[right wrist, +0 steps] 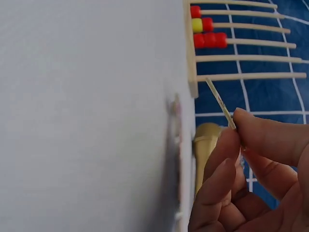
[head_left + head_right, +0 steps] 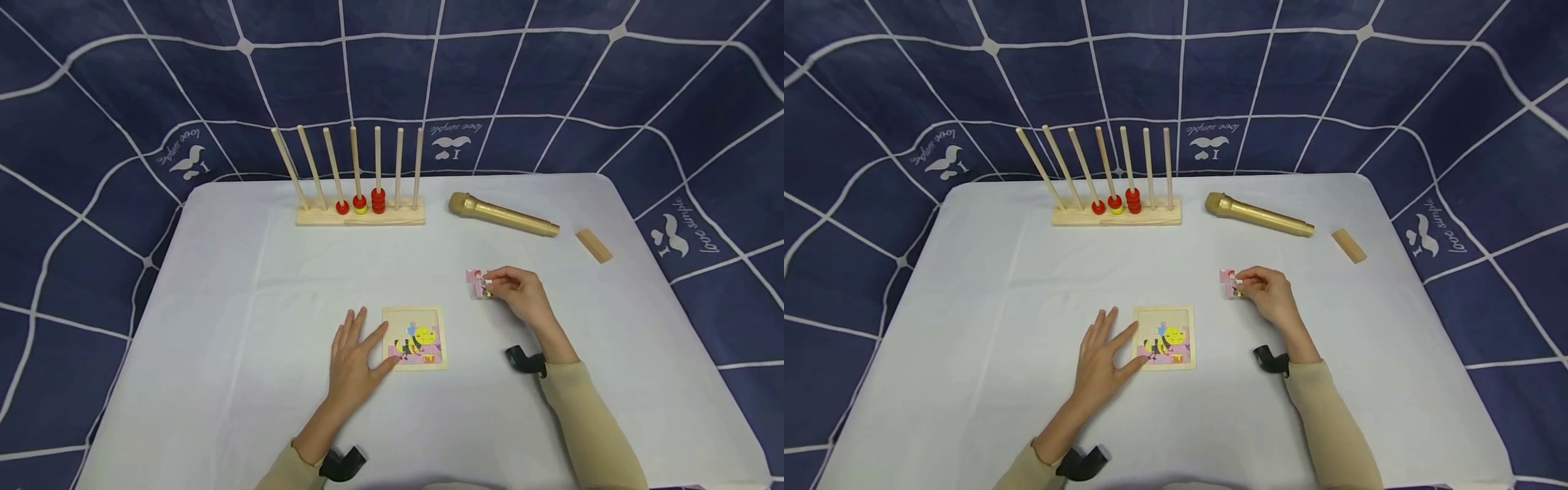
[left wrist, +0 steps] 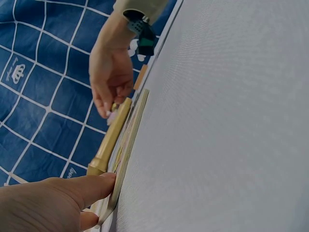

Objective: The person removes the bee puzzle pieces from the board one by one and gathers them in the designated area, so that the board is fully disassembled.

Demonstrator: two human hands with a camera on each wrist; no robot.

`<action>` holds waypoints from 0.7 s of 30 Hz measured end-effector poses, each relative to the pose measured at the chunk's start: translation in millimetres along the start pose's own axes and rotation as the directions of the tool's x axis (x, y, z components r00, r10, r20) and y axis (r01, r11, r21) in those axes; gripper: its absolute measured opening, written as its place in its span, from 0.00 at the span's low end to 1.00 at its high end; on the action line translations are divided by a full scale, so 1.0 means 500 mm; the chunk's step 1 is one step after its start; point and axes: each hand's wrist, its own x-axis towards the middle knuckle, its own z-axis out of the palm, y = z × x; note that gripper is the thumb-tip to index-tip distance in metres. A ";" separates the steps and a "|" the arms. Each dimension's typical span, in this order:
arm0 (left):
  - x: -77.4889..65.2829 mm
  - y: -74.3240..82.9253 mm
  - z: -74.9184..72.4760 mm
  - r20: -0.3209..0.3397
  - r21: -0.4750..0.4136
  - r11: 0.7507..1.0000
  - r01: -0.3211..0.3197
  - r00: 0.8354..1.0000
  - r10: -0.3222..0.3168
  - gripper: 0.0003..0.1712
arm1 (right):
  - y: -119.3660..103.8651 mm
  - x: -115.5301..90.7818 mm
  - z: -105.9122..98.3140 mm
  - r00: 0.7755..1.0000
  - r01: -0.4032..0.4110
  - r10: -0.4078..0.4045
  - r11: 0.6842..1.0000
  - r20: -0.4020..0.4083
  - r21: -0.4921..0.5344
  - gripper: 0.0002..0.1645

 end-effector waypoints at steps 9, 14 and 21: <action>-0.001 -0.003 0.004 -0.004 0.004 1.000 0.000 1.000 0.000 0.36 | 0.028 0.009 0.014 1.000 -0.016 0.016 0.999 0.011 -0.040 0.11; -0.001 -0.003 0.006 -0.015 0.010 1.000 -0.008 1.000 0.008 0.36 | 0.024 0.007 0.019 1.000 -0.014 0.014 0.996 -0.001 -0.088 0.10; 0.000 -0.001 0.005 -0.003 0.008 1.000 0.001 1.000 -0.001 0.36 | 0.025 0.005 0.027 0.999 0.028 -0.035 0.983 -0.036 -0.180 0.07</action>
